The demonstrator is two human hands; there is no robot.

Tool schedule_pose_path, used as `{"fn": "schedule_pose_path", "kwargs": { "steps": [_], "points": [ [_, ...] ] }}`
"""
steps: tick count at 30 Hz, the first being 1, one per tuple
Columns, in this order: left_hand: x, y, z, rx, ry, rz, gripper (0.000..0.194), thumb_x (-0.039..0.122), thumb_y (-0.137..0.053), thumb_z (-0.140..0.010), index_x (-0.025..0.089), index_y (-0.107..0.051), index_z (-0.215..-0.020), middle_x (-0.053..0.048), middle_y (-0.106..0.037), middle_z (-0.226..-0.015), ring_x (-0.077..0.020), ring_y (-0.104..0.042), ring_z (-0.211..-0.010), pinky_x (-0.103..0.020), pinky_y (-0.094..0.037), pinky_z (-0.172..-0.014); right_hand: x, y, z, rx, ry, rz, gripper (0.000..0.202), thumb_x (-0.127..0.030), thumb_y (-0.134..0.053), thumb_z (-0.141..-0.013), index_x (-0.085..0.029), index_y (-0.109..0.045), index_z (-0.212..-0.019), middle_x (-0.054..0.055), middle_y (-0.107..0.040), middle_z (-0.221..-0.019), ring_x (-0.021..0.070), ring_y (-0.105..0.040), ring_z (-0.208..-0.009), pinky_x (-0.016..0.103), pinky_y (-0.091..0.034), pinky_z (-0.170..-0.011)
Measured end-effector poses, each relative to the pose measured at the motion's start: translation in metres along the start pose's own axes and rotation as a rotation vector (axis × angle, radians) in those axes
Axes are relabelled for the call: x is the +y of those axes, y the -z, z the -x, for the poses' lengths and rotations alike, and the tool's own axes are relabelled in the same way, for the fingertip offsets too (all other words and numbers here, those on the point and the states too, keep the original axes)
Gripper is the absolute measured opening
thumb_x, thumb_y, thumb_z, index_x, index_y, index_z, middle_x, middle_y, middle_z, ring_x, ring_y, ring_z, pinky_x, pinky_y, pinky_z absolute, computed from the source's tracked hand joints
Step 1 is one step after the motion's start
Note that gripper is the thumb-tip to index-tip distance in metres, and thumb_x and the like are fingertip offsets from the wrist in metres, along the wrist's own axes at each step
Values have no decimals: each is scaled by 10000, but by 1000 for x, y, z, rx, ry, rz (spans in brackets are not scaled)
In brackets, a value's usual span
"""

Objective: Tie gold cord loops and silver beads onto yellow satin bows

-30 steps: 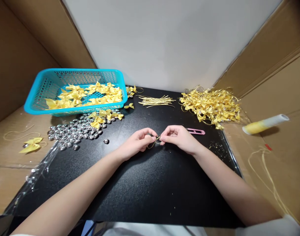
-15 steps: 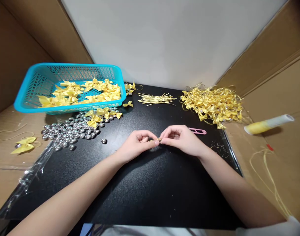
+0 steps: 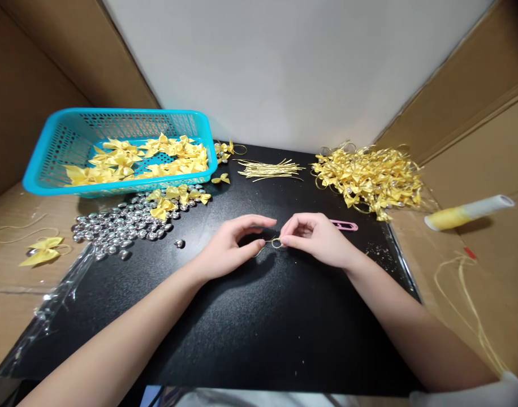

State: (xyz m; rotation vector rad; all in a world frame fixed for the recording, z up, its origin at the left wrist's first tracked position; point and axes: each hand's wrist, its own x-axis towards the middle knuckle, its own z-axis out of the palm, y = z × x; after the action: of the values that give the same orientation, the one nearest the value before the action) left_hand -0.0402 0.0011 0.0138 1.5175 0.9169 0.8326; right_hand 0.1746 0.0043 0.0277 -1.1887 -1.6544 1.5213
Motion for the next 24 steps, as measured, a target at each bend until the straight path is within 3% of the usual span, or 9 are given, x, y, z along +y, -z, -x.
{"fn": "schedule_pose_path", "kwargs": {
  "steps": [3,10,14,24],
  "points": [
    [-1,-8,0,-83,130,88,222,268,-647,-810,145,-694,-988,-79,-721,-986,-187,-654,-932,-313,-510,-861,1,-1,0,1,21,2,232,-377,-759,-733,-176,-643,-719,32,-681,-773,155,-630,-722,313,-512,-714],
    [-1,-11,0,-90,292,239,220,334,-684,-771,119,-661,-804,-32,-677,-691,-122,-619,-635,-240,-496,-631,3,-1,-1,-18,67,59,158,-308,-723,-779,-176,-645,-736,31,-685,-798,155,-637,-745,300,-509,-720],
    [0,-12,-1,-46,324,199,202,325,-668,-739,125,-637,-745,38,-551,-567,-45,-405,-447,-171,-307,-438,1,-3,0,-12,109,140,126,-264,-705,-790,-178,-642,-721,27,-689,-798,159,-645,-763,300,-509,-740],
    [-3,-15,-2,-1,421,174,265,397,-713,-664,141,-646,-675,98,-324,-408,-40,-227,-398,-191,-127,-403,-5,-7,3,11,320,366,108,-183,-672,-826,-193,-651,-721,22,-688,-788,149,-643,-734,291,-500,-729]
  ]
}}
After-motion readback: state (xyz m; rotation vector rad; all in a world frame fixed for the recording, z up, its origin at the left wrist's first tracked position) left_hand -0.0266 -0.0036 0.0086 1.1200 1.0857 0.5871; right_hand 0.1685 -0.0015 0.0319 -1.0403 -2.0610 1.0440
